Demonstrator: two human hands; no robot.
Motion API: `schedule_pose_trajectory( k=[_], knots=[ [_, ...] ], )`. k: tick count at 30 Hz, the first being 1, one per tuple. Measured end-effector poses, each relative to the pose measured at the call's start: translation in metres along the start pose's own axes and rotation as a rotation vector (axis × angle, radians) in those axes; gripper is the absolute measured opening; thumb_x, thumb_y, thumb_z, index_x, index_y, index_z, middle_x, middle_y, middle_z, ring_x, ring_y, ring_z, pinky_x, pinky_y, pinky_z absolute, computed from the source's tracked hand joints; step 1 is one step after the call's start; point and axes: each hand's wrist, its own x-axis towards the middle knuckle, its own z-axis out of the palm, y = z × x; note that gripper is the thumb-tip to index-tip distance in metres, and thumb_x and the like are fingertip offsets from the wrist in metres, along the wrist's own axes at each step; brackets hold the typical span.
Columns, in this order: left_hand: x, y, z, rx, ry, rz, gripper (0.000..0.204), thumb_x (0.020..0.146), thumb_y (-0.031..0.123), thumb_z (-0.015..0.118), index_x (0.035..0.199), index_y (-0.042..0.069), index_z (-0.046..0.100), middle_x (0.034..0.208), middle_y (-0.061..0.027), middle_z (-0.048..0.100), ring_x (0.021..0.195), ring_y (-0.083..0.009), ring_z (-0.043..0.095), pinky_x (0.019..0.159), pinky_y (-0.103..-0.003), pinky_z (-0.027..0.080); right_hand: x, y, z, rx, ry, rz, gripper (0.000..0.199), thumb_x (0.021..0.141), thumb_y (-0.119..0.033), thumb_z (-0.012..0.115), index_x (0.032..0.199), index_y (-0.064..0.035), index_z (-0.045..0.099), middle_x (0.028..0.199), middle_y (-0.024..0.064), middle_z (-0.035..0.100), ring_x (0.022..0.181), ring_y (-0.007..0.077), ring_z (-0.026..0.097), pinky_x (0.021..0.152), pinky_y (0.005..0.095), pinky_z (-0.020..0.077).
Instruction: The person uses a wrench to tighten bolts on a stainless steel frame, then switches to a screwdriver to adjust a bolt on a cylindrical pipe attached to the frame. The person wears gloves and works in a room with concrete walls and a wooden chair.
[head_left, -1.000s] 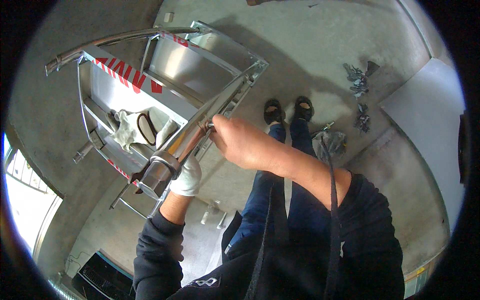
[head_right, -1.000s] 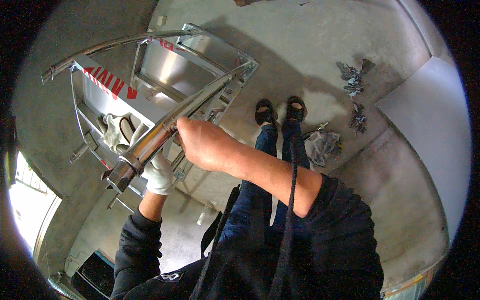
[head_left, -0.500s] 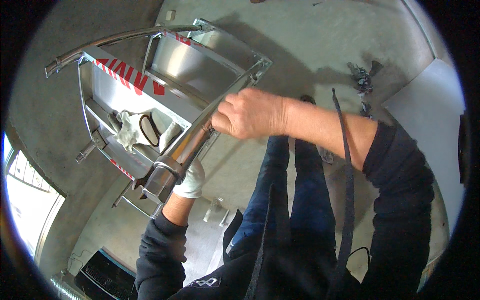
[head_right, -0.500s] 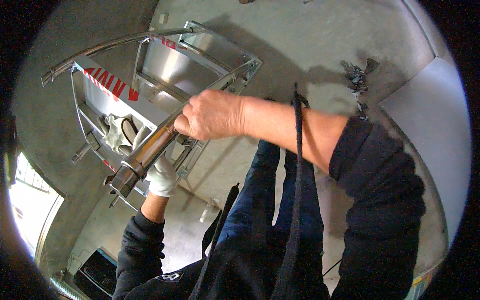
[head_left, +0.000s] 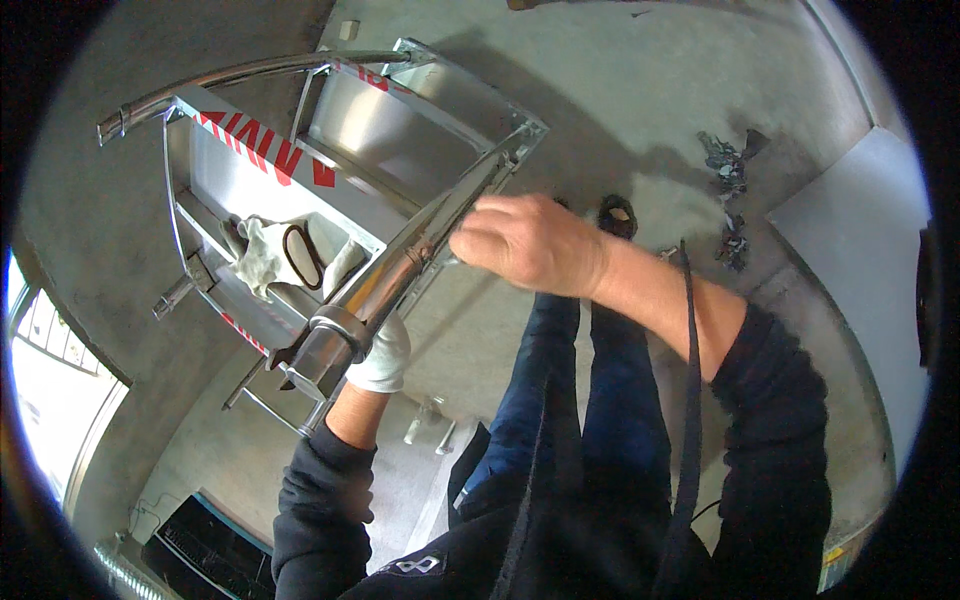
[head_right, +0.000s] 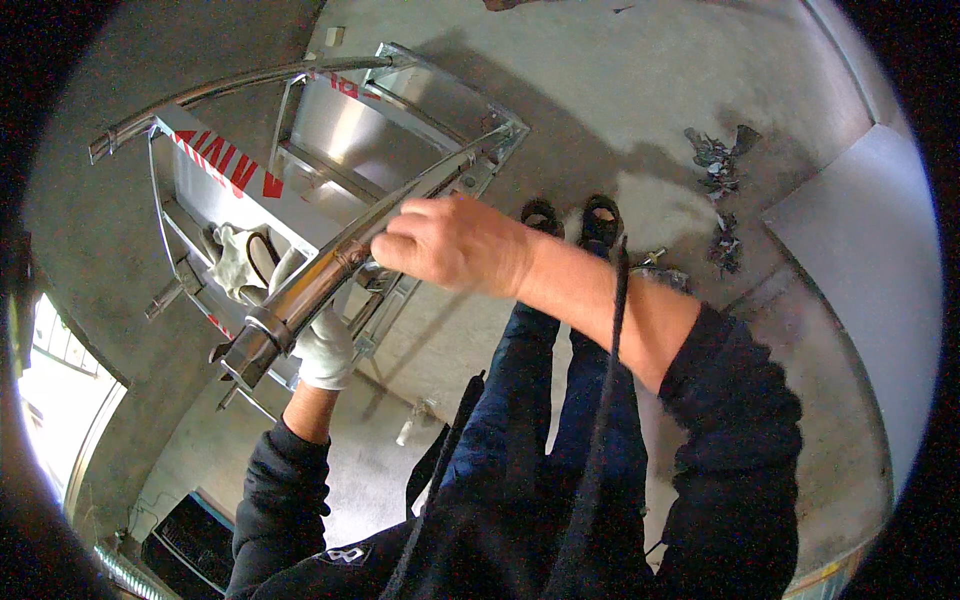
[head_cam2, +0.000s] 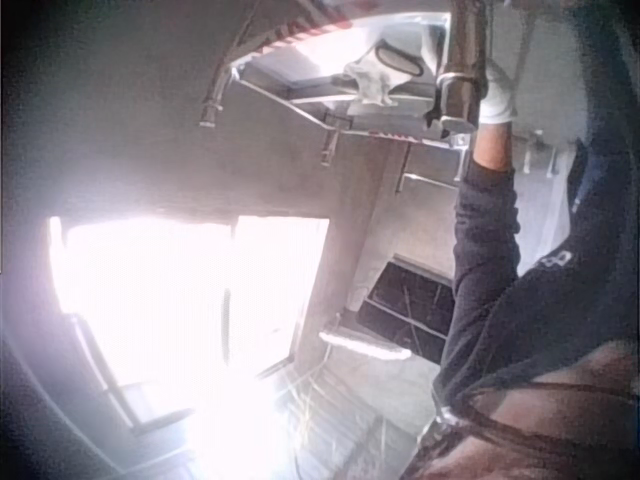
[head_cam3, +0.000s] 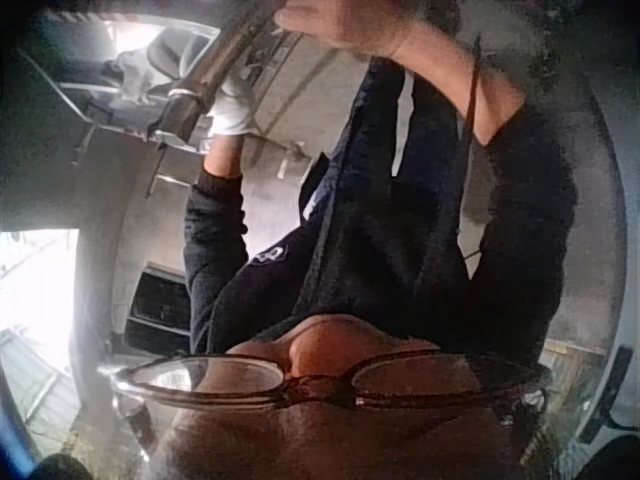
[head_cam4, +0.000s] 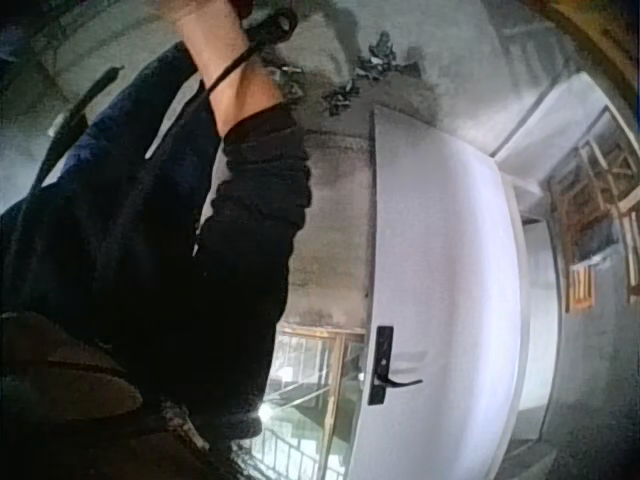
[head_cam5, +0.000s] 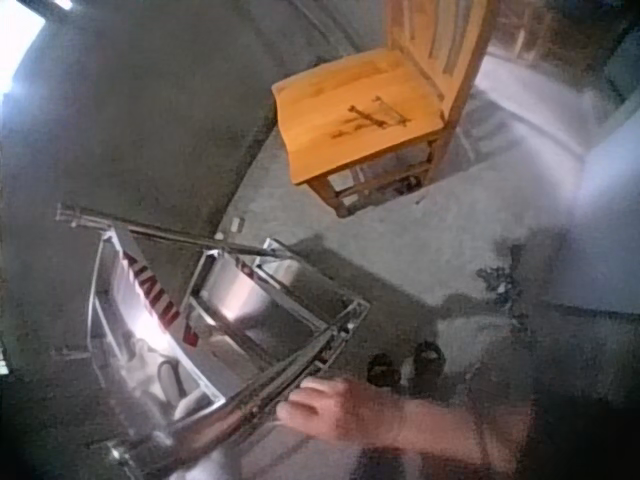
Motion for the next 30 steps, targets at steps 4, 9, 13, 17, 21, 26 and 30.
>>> schedule_pose_trajectory(
  k=[4,9,13,17,21,26,30],
  knots=[
    [0.0,-0.013,0.0,0.038,-0.005,0.0,0.069,0.089,0.052,0.056,0.126,-0.005,0.044,0.117,-0.0146,0.056,0.109,-0.0244,0.056,0.094,-0.037,0.045,-0.017,-0.022,0.019,0.282,0.149,0.468,0.013,0.088,-0.015,0.059,0.091,-0.0033,0.058,0.076,0.0103,0.06,0.065,0.0255,0.059,0.057,0.032,0.0486],
    [-0.001,-0.008,-0.004,-0.086,-0.115,-0.073,0.07,0.089,0.053,0.055,0.127,-0.004,0.043,0.117,-0.0142,0.056,0.109,-0.024,0.055,0.095,-0.036,0.044,-0.009,-0.053,0.021,0.902,0.121,0.904,0.033,0.099,-0.032,0.045,0.095,-0.0019,0.058,0.07,0.0018,0.061,0.055,0.004,0.047,0.047,0.0192,0.0382],
    [-0.001,-0.006,-0.006,-0.073,-0.155,-0.108,0.068,0.089,0.052,0.054,0.128,-0.003,0.043,0.118,-0.0135,0.055,0.111,-0.0235,0.054,0.096,-0.037,0.043,-0.004,-0.052,0.021,1.175,0.05,0.986,0.035,0.099,-0.033,0.045,0.09,-0.0019,0.057,0.064,0.0028,0.059,0.05,0.0038,0.043,0.043,0.0194,0.0341],
    [-0.001,-0.003,-0.004,-0.135,-0.156,-0.164,0.066,0.09,0.05,0.055,0.127,-0.003,0.043,0.118,-0.013,0.055,0.11,-0.0231,0.054,0.095,-0.037,0.043,0.0,-0.052,0.021,1.301,0.042,0.994,0.037,0.099,-0.035,0.044,0.086,-0.0029,0.057,0.061,0.0035,0.057,0.046,0.0037,0.04,0.04,0.0193,0.0307],
    [0.001,0.009,0.001,-0.081,-0.089,-0.119,0.061,0.091,0.045,0.055,0.126,-0.003,0.044,0.116,-0.0128,0.056,0.108,-0.023,0.055,0.093,-0.036,0.044,0.001,-0.054,0.023,1.379,0.063,1.011,0.037,0.099,-0.036,0.045,0.086,-0.0033,0.057,0.06,0.0042,0.056,0.044,0.0038,0.039,0.039,0.019,0.0292],
    [0.002,0.012,0.001,-0.009,-0.065,-0.08,0.056,0.093,0.042,0.054,0.125,-0.003,0.045,0.114,-0.0126,0.057,0.106,-0.0228,0.056,0.091,-0.036,0.045,0.001,-0.055,0.023,1.423,0.064,1.043,0.038,0.099,-0.036,0.045,0.085,-0.0028,0.056,0.062,0.0049,0.057,0.044,0.004,0.039,0.038,0.019,0.028],
    [0.002,0.01,0.002,-0.006,-0.071,-0.079,0.054,0.093,0.041,0.054,0.124,-0.002,0.045,0.114,-0.0126,0.058,0.105,-0.0228,0.057,0.091,-0.036,0.045,0.003,-0.056,0.02,1.457,0.071,1.042,0.037,0.098,-0.036,0.046,0.084,-0.0029,0.056,0.062,0.0056,0.057,0.044,0.0043,0.039,0.037,0.0192,0.0273]
  ],
)
